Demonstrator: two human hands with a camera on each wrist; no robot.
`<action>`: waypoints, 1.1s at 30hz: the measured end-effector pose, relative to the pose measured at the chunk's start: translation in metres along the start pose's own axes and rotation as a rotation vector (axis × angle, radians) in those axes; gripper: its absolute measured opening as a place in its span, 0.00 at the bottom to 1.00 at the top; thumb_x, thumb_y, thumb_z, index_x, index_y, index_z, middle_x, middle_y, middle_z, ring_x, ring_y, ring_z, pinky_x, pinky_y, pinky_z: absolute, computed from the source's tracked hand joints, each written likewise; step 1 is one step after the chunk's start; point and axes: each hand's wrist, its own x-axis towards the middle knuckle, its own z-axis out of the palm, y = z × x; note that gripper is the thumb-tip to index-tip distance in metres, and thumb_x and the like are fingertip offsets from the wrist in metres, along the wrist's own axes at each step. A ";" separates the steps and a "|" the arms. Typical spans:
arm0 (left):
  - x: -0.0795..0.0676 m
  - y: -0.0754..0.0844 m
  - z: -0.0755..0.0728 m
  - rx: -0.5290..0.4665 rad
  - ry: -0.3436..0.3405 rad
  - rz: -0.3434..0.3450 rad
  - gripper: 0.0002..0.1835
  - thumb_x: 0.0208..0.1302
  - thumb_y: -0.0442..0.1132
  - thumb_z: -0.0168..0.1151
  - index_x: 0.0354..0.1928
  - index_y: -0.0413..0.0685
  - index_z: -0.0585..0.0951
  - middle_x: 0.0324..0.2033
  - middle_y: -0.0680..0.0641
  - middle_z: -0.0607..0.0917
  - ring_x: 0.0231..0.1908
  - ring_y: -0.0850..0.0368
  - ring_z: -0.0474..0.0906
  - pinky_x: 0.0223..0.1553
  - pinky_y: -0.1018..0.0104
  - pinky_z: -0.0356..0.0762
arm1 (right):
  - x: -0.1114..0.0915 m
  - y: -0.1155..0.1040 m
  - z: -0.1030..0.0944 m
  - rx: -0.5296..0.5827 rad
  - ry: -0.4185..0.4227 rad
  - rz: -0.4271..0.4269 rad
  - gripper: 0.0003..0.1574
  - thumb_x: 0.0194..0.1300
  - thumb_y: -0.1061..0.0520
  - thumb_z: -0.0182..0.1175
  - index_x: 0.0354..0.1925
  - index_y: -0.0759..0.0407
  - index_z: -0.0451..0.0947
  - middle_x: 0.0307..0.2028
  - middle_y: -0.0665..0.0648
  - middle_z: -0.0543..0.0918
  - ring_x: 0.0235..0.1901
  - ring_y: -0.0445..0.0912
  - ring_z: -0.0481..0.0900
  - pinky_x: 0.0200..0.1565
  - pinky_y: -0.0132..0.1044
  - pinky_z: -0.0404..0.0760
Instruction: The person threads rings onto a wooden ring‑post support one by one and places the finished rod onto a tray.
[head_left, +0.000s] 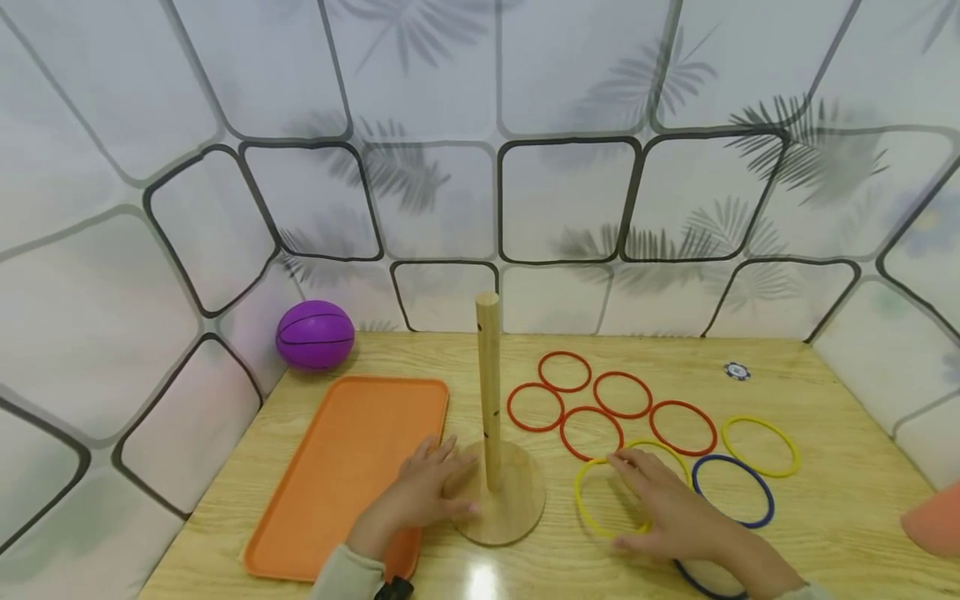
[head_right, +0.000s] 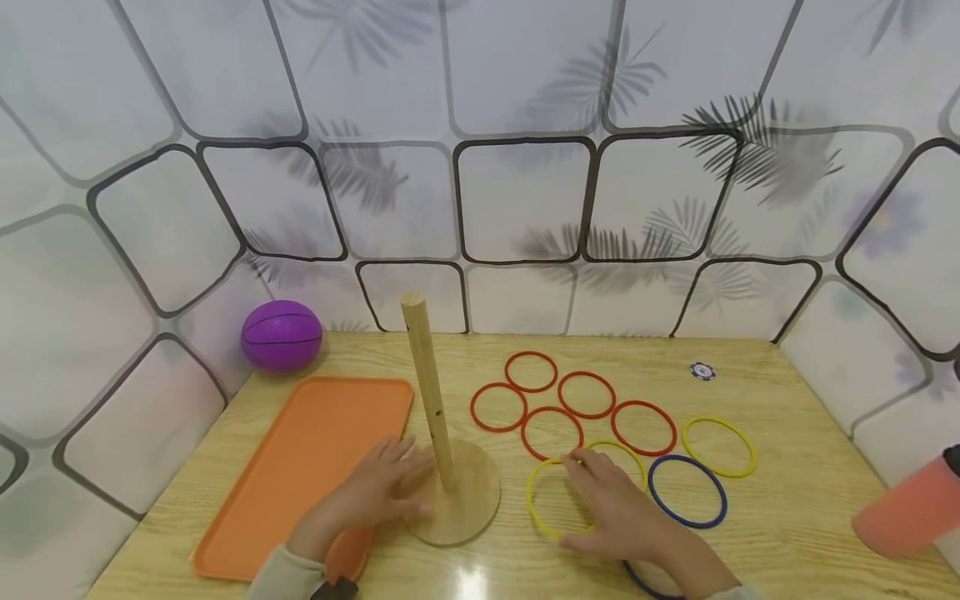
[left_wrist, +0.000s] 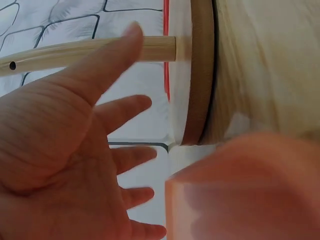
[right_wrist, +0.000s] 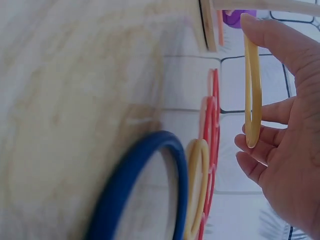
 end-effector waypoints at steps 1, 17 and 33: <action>-0.001 -0.001 0.001 -0.001 -0.005 -0.016 0.39 0.54 0.57 0.66 0.67 0.49 0.69 0.69 0.30 0.54 0.68 0.26 0.39 0.60 0.26 0.39 | 0.000 0.000 -0.001 0.006 0.001 0.004 0.58 0.49 0.32 0.68 0.64 0.69 0.64 0.57 0.60 0.68 0.53 0.50 0.70 0.45 0.50 0.77; -0.009 -0.009 0.012 -0.061 -0.038 -0.087 0.43 0.54 0.53 0.68 0.70 0.49 0.64 0.69 0.33 0.57 0.68 0.26 0.39 0.58 0.24 0.33 | 0.013 -0.008 -0.060 0.147 0.000 0.097 0.58 0.51 0.42 0.71 0.70 0.63 0.54 0.63 0.66 0.63 0.60 0.62 0.61 0.46 0.61 0.74; -0.008 -0.009 0.012 -0.068 -0.050 -0.097 0.43 0.54 0.53 0.68 0.70 0.50 0.63 0.69 0.34 0.56 0.68 0.27 0.39 0.58 0.24 0.33 | 0.036 -0.003 -0.103 0.105 0.177 -0.073 0.65 0.42 0.59 0.76 0.72 0.60 0.50 0.62 0.57 0.67 0.57 0.39 0.63 0.50 0.23 0.66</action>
